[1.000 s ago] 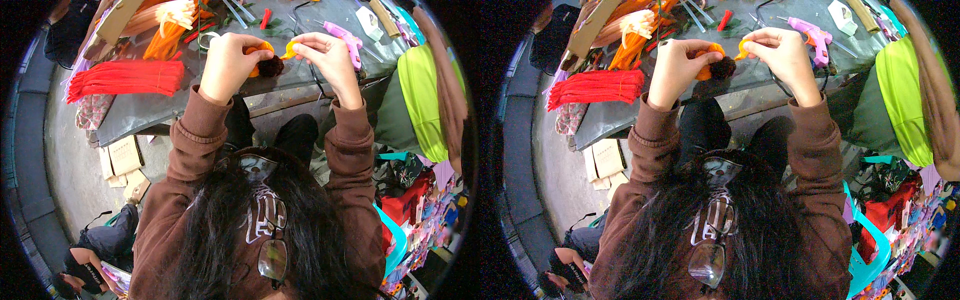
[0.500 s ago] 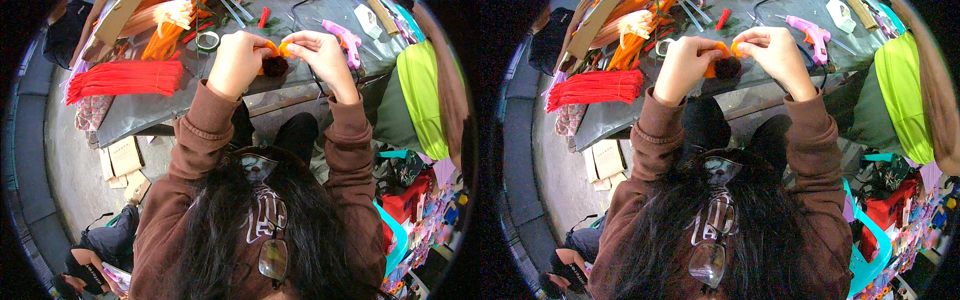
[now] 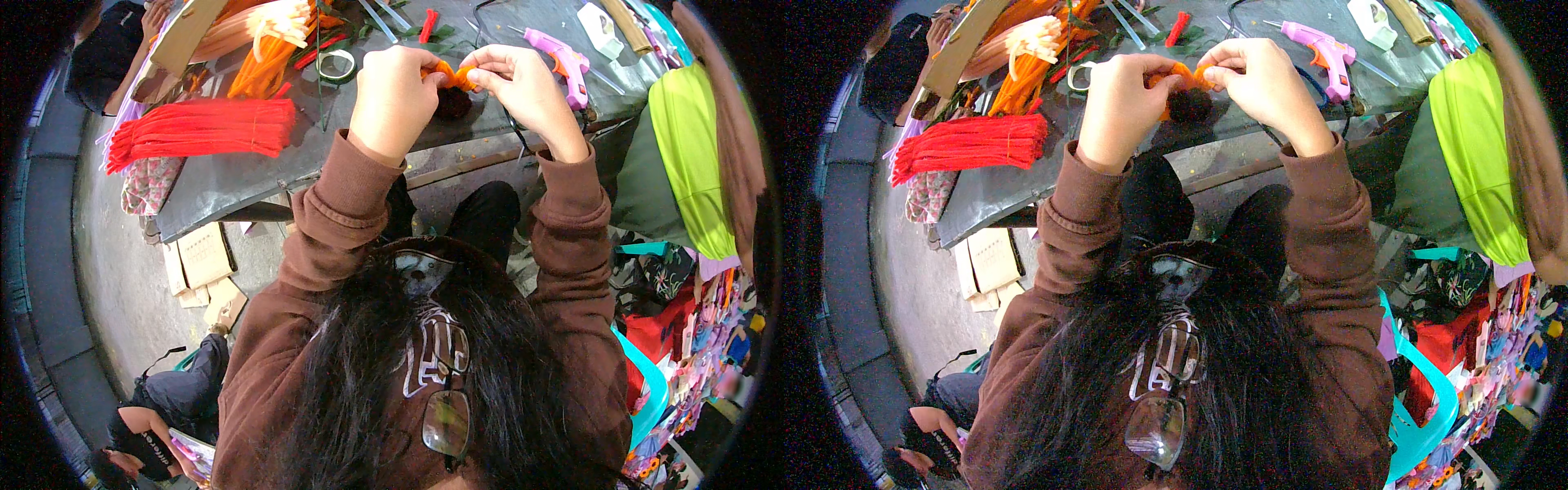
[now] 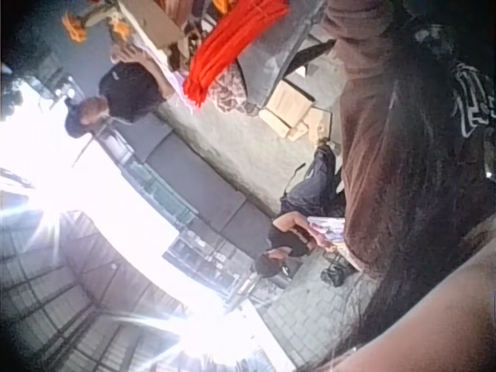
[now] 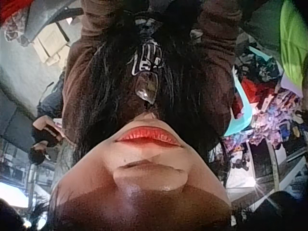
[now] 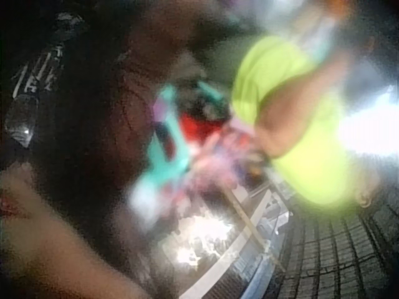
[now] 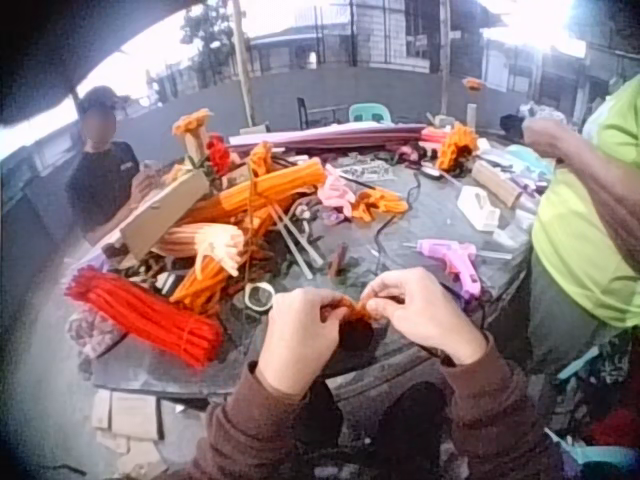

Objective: The person constructs artificial flowers by applying hot glue to pipe cleaner petals and attaching them to a central core.

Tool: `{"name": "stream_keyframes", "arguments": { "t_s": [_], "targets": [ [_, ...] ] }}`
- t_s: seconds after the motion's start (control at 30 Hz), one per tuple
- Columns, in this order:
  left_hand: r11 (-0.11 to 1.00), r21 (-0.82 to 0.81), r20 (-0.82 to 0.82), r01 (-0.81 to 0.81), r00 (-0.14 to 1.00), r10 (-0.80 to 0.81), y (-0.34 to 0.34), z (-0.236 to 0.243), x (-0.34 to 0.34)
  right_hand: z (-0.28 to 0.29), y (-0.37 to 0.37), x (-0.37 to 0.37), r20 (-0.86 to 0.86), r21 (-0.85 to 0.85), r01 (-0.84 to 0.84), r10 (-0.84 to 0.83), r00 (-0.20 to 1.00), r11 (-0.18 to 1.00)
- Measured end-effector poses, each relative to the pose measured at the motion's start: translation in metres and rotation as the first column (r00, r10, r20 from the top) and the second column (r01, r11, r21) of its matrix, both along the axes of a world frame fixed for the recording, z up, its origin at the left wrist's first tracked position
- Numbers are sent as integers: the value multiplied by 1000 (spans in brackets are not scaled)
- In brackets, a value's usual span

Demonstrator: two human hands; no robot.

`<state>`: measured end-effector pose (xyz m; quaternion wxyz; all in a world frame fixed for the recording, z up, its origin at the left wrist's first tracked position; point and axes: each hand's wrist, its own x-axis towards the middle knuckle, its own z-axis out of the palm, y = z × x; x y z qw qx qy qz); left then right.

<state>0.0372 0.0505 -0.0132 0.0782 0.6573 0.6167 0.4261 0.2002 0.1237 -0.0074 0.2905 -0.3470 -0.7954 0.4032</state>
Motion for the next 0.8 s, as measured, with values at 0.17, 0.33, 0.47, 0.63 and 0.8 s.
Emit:
{"name": "stream_keyframes", "arguments": {
  "t_s": [0.17,0.33,0.47,0.63,0.8],
  "targets": [
    [998,46,-33,-38,999,39,-1,1,6,2,1,1,6,-32,-32,32,999,999],
    [997,53,-31,-61,998,62,-2,-1,7,-1,-3,-1,3,6,17,-17,1000,1000],
    [994,79,-24,-69,997,71,-3,-5,5,-4,-10,-2,0,88,47,-47,999,995],
    [944,293,-138,-154,970,201,-16,5,10,-9,-7,-2,-37,88,83,-80,996,993],
    [994,93,-347,58,938,-22,-82,-1,48,-7,0,2,19,77,10,-11,1000,997]
  ]
}}
